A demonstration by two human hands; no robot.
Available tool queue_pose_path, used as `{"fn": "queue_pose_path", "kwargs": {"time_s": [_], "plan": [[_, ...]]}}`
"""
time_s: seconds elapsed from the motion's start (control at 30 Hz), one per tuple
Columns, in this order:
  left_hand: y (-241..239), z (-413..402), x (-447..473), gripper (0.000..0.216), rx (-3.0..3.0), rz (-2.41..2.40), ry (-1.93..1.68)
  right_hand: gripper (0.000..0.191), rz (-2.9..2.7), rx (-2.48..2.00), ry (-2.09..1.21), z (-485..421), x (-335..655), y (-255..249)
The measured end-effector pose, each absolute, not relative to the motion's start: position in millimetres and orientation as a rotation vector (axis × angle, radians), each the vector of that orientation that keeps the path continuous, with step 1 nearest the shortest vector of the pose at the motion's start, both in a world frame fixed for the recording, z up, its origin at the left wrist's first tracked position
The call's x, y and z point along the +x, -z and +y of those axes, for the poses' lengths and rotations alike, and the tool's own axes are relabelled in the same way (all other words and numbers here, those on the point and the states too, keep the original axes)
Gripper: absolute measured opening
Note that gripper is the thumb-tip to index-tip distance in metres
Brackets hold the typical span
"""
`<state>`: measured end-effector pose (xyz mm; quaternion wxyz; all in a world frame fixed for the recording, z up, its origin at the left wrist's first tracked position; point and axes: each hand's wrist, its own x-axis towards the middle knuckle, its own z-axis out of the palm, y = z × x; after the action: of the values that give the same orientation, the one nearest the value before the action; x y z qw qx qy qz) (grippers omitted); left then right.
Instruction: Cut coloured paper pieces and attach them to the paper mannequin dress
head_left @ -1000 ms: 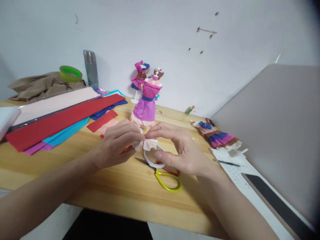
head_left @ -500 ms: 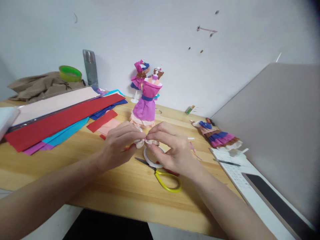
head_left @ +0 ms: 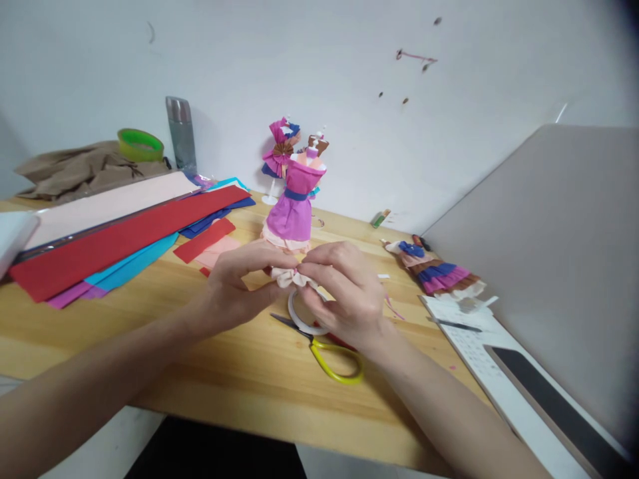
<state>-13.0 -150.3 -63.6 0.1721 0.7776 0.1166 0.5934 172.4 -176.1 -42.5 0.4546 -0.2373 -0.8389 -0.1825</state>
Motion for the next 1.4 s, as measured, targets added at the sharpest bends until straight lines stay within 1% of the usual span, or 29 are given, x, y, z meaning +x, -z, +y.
{"fn": "queue_pose_path", "kwargs": {"time_s": [0.17,0.3,0.4,0.5,0.63,0.8,0.97,1.1,1.23,1.27,1.4], "plan": [[61,-149,-14,0.014,2.274,0.257,-1.731,0.016,-2.06,-0.597,0.405,-178,174,44],[59,-149,-14,0.014,2.353,0.225,-1.771,0.018,-2.03,-0.58,0.461,-179,174,46],[57,-149,-15,0.012,2.373,0.213,-1.748,0.021,-1.997,-0.569,0.487,-180,174,45],[56,-150,-15,0.011,2.417,0.215,-1.716,0.024,-2.008,-0.563,0.445,-180,174,42],[56,-151,-15,0.015,2.471,0.232,-1.785,0.026,-2.073,-0.541,0.341,-182,174,40],[60,-150,-15,0.02,2.488,0.248,-1.837,0.024,-2.062,-0.56,0.285,-182,173,41],[61,-148,-15,0.022,2.488,0.204,-1.872,0.022,-2.046,-0.499,0.292,-179,172,43],[64,-148,-13,0.025,2.483,0.197,-1.874,0.024,-2.04,-0.469,0.329,-179,171,44],[67,-148,-14,0.04,2.39,0.317,-1.836,0.023,-2.038,-0.451,0.359,-179,171,45],[67,-148,-14,0.04,2.367,0.33,-1.823,0.022,-2.043,-0.442,0.362,-179,171,45],[64,-147,-15,0.024,2.383,0.209,-1.802,0.022,-2.063,-0.414,0.363,-178,172,45]]}}
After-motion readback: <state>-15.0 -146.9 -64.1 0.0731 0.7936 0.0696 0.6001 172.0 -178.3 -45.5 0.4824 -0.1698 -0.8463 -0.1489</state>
